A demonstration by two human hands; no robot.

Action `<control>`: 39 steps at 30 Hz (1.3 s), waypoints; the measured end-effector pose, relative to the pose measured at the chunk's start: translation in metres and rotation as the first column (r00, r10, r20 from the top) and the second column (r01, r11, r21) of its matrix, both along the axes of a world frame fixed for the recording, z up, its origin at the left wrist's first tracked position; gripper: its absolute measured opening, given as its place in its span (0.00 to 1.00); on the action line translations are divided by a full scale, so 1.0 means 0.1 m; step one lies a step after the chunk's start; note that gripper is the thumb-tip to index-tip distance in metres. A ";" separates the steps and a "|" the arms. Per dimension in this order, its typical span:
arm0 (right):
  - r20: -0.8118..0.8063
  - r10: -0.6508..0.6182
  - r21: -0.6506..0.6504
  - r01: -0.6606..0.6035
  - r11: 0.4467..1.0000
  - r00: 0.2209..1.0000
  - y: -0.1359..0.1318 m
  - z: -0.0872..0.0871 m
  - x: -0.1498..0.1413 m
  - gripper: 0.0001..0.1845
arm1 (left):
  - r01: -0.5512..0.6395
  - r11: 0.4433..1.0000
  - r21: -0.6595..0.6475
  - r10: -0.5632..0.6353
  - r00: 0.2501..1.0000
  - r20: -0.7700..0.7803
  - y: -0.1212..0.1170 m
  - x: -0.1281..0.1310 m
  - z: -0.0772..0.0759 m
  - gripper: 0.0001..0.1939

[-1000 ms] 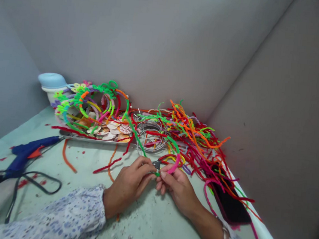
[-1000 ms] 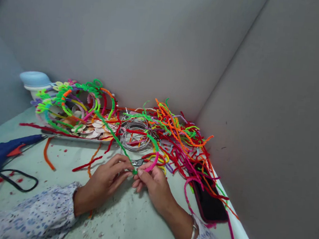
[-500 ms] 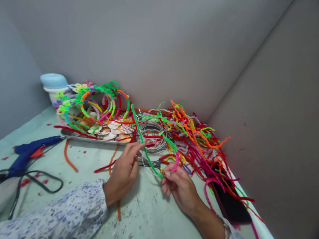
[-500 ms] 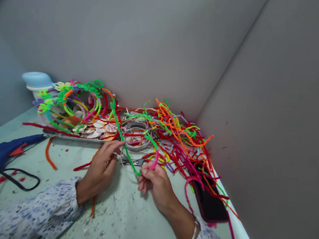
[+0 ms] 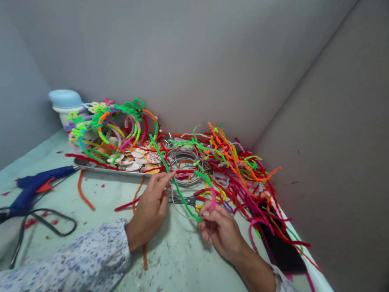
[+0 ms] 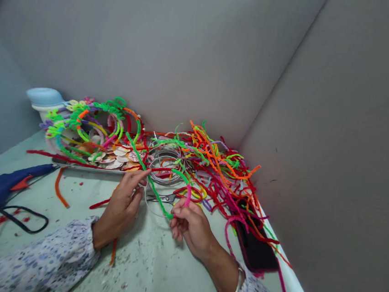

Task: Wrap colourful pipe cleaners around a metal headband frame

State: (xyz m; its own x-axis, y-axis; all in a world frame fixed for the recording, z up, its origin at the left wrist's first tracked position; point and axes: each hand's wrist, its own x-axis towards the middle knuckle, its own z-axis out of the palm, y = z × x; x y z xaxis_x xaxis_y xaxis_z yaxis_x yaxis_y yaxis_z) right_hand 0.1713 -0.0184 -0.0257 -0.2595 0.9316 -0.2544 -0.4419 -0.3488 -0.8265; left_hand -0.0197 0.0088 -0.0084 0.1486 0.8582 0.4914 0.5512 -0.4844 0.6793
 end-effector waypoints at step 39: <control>-0.080 -0.068 0.113 0.076 0.991 0.994 0.00 0.01 -0.01 0.07 | 0.176 0.971 -0.162 -0.159 0.981 0.111 -0.18 0.06 0.03 0.07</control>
